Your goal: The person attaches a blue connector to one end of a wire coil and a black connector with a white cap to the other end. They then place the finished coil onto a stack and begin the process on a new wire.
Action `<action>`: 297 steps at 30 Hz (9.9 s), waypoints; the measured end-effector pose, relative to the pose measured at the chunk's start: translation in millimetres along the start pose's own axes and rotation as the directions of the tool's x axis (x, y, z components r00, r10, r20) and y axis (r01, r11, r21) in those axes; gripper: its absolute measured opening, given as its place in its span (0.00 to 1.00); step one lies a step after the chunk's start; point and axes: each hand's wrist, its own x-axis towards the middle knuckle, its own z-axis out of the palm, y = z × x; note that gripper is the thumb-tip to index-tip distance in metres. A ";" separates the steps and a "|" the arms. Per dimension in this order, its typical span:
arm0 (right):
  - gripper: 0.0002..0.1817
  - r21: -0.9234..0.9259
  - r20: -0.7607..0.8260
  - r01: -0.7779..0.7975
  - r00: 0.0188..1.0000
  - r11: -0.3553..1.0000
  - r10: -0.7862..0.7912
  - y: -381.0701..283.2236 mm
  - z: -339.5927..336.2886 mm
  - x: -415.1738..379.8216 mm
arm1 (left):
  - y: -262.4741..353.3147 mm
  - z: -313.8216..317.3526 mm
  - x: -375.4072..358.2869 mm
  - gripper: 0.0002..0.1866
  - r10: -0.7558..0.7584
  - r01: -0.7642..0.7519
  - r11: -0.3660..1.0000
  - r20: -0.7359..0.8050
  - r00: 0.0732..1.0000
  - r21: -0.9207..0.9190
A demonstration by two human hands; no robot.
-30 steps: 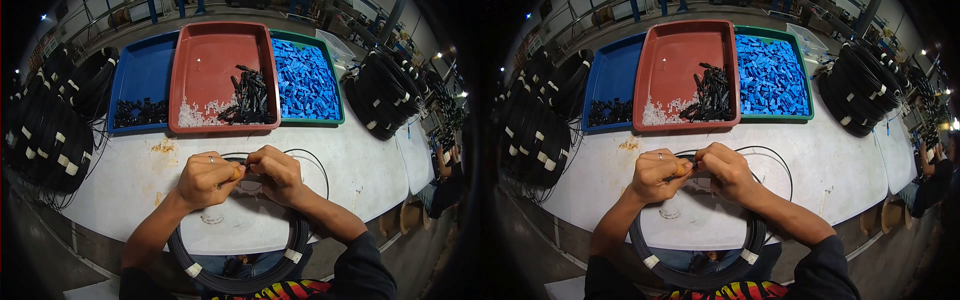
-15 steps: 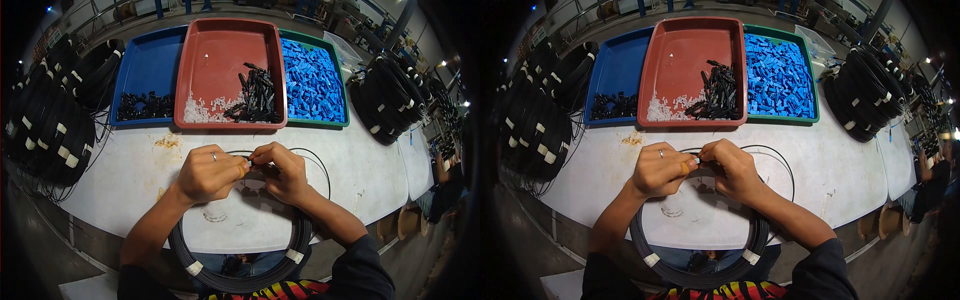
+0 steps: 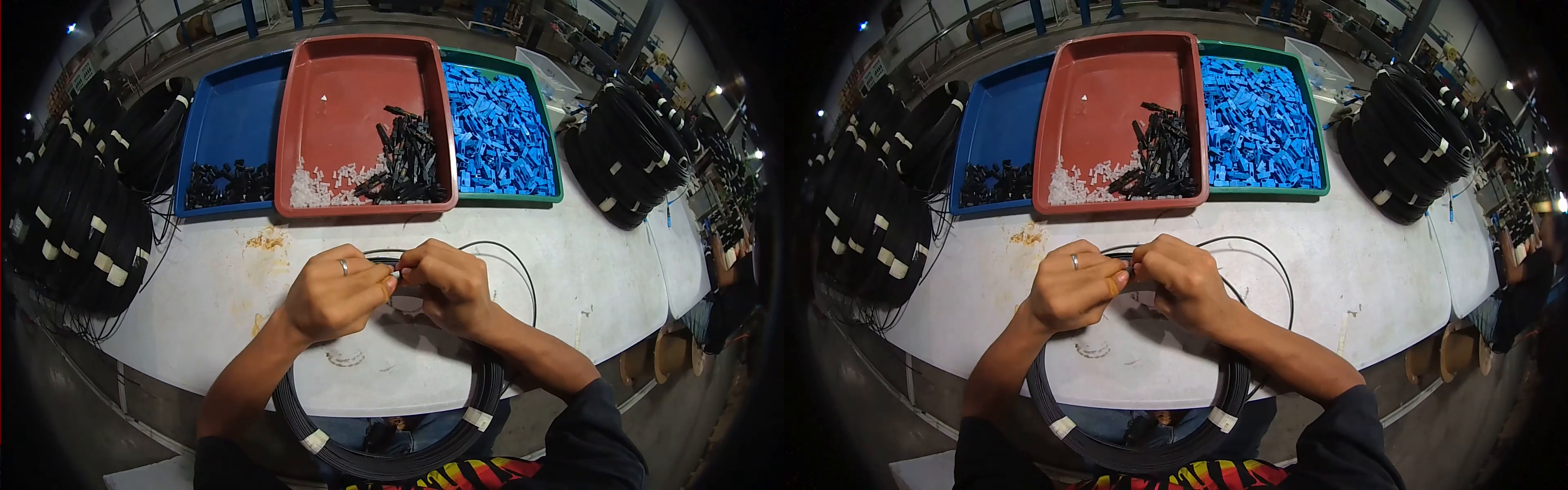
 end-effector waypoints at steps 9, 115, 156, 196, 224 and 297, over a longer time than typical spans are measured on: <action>0.14 0.112 -0.046 -0.077 0.996 0.991 0.082 2.5 5.3 -4.9 | -0.1 -8.6 -0.2 0.05 -0.029 0.029 1.000 0.004 1.000 -0.005; 0.33 -0.162 0.411 -0.304 0.844 0.939 0.345 21.8 -7.4 4.2 | 226.5 -43.5 -136.5 0.45 -0.953 0.672 0.218 -0.304 -0.012 -0.708; 0.36 -0.265 0.517 -0.040 0.837 0.963 0.177 7.1 -67.1 -9.0 | 196.1 -32.8 -97.6 0.32 -0.058 0.036 0.926 0.048 0.997 0.375; 0.08 0.205 0.354 -0.768 0.637 0.607 0.685 28.6 32.4 75.6 | 212.6 -29.1 -96.8 0.25 0.030 -0.071 0.992 0.347 0.937 0.105; 0.08 0.303 0.354 -0.506 0.846 0.807 0.398 17.3 44.4 53.2 | -63.5 -176.5 -48.4 0.09 -0.418 0.246 0.806 0.224 0.880 0.539; 0.02 -0.050 -0.020 -0.435 0.900 0.899 0.435 -7.5 -19.2 -7.1 | -83.0 -125.6 -42.3 0.11 -0.512 0.514 0.852 -0.042 0.858 0.102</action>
